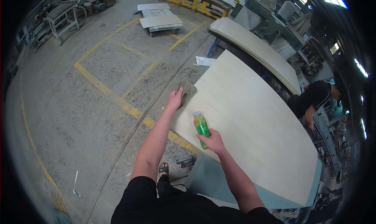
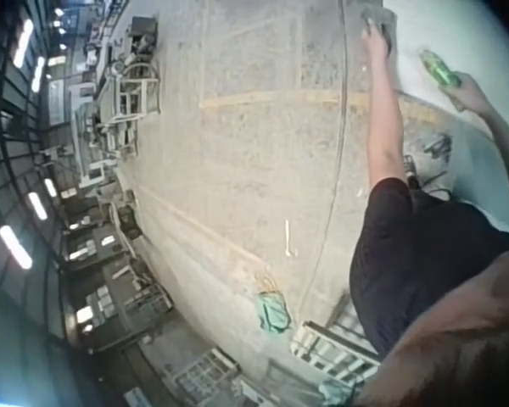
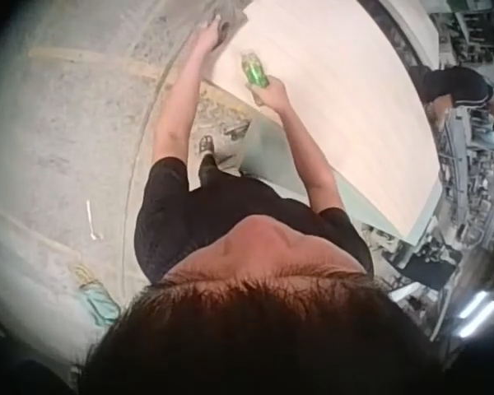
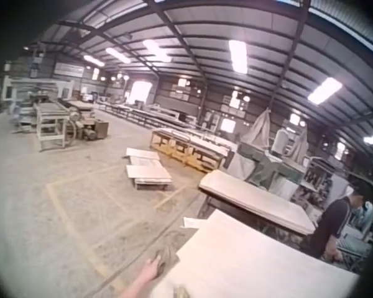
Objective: Preparing and cleaning large wooden panels by wiping them down and inspecting them on a production line.
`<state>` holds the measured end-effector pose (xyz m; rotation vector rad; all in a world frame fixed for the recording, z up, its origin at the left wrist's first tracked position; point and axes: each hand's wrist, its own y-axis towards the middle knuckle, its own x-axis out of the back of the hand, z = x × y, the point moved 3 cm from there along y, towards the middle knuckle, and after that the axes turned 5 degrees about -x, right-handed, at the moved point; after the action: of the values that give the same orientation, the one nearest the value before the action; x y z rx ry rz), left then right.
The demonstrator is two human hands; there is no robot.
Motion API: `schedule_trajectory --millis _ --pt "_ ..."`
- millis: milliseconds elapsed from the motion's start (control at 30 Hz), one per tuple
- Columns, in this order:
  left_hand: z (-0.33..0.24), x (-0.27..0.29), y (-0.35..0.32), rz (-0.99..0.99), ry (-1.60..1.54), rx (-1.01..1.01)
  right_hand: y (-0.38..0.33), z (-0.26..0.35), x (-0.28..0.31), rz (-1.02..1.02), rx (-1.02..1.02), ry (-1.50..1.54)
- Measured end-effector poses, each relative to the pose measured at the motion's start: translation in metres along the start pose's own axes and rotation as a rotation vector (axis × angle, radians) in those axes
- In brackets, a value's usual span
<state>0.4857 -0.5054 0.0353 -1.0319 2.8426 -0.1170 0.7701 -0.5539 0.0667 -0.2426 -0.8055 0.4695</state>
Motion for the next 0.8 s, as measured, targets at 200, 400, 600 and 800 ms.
schedule_trajectory --millis 200,400,600,800 --pt "0.041 0.024 0.030 -0.005 -0.054 0.111 0.033 0.040 -0.007 0.018 -0.027 -0.012" --pt "0.041 0.024 0.025 -0.011 -0.052 0.116 0.060 0.057 0.011 0.098 -0.019 -0.152" --pt "0.026 0.022 0.019 -0.041 -0.187 0.095 0.081 0.062 0.022 0.099 -0.061 -0.259" --pt "0.007 0.028 0.010 0.007 -0.043 0.034 0.135 0.078 0.042 -0.003 -0.150 -0.244"
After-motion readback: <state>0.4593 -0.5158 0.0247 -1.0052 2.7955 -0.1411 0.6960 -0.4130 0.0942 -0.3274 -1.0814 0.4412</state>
